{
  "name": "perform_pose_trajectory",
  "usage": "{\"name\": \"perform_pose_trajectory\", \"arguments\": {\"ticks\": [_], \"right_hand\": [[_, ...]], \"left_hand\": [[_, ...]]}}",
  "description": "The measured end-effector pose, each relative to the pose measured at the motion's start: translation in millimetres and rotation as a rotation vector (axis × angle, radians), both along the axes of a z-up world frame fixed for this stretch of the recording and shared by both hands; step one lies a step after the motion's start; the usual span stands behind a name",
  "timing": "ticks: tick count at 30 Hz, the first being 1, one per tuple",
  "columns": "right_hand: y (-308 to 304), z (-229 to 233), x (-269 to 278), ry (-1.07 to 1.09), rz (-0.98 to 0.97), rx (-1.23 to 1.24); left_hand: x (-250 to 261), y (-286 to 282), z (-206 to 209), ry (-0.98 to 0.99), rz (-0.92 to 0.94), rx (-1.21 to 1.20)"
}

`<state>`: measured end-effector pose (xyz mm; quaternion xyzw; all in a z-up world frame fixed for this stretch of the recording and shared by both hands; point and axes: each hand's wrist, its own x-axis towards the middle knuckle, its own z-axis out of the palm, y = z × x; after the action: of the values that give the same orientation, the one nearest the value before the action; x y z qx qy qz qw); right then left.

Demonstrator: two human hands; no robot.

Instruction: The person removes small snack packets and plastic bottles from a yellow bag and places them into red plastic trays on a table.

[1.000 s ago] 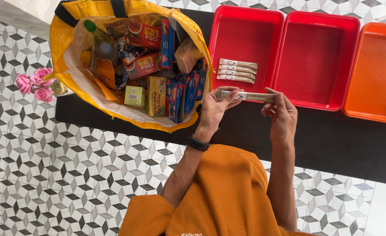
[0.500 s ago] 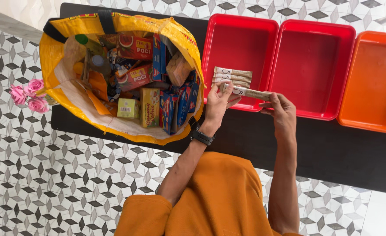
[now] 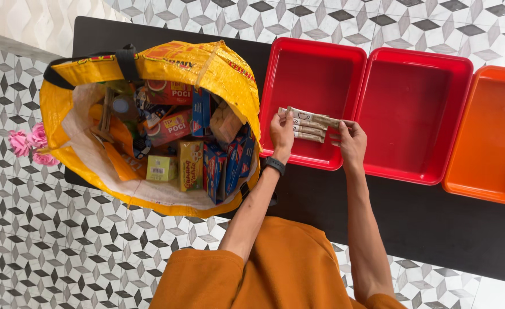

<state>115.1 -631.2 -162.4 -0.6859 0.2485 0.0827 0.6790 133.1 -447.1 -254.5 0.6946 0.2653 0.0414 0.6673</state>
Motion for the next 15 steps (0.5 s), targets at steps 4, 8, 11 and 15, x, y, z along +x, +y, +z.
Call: {"name": "perform_pose_trajectory", "arguments": {"ticks": [4,8,11,15], "right_hand": [[11,-1,35,0.07,0.098,-0.276],[16,-1,57,0.093,0.183,-0.449],[18,-9,68,0.086,0.22,-0.522],[20,-28,73,0.026,0.265,-0.604]], "left_hand": [[27,12,12,0.081,0.006,-0.012],[45,26,25,0.138,-0.095,0.316],[51,32,21,0.174,-0.162,0.423],[50,32,13,0.244,-0.257,0.561]]}}
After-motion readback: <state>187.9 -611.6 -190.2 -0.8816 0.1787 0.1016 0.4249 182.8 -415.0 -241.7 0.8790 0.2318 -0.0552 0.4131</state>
